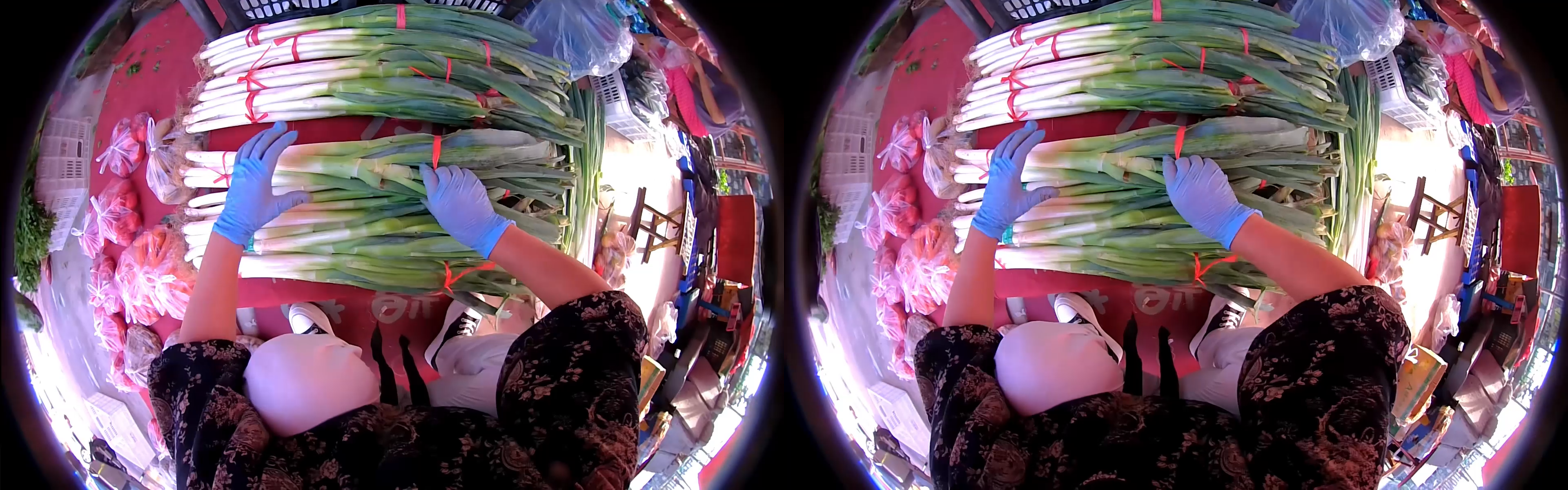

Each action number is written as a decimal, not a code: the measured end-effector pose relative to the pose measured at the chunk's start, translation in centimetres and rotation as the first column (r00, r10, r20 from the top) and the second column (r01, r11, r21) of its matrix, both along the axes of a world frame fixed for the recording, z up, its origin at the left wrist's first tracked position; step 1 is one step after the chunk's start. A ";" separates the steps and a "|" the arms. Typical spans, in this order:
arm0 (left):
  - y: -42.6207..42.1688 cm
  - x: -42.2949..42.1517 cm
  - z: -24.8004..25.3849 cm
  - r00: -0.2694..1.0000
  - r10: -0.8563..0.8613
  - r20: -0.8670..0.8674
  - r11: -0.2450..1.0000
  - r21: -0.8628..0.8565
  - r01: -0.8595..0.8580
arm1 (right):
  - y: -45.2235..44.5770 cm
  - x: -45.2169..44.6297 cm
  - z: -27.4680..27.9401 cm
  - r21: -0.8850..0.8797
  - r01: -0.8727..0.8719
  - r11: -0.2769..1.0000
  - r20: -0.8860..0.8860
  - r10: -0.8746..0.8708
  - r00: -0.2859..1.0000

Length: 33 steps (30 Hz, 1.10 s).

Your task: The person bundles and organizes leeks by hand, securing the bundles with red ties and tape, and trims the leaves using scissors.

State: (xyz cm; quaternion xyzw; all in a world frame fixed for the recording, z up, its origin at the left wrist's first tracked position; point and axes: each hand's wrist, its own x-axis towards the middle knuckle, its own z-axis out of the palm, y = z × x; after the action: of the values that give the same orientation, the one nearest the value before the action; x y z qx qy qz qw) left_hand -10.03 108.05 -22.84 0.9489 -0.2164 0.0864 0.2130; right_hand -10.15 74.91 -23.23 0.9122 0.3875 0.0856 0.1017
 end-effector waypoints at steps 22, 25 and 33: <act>3.1 3.8 -0.4 0.822 0.165 -0.545 0.939 0.341 0.037 | 2.4 6.7 6.8 0.031 0.071 0.997 -0.447 -0.050 0.893; 3.0 5.0 -1.6 0.959 0.194 -0.208 0.917 0.386 -0.102 | 2.6 7.3 7.1 -0.010 0.063 0.998 -0.147 -0.064 0.987; 1.1 2.5 -6.5 0.969 0.207 -0.137 0.944 0.288 -0.161 | -1.2 3.6 0.4 -0.003 0.063 0.998 -0.238 -0.062 0.969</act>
State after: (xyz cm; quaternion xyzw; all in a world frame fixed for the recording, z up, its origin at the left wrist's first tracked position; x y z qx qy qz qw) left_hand -7.49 109.17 -29.31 0.9891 -0.1182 -0.0040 0.0875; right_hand -6.59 73.75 -22.85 0.9279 0.3677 -0.0268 0.0552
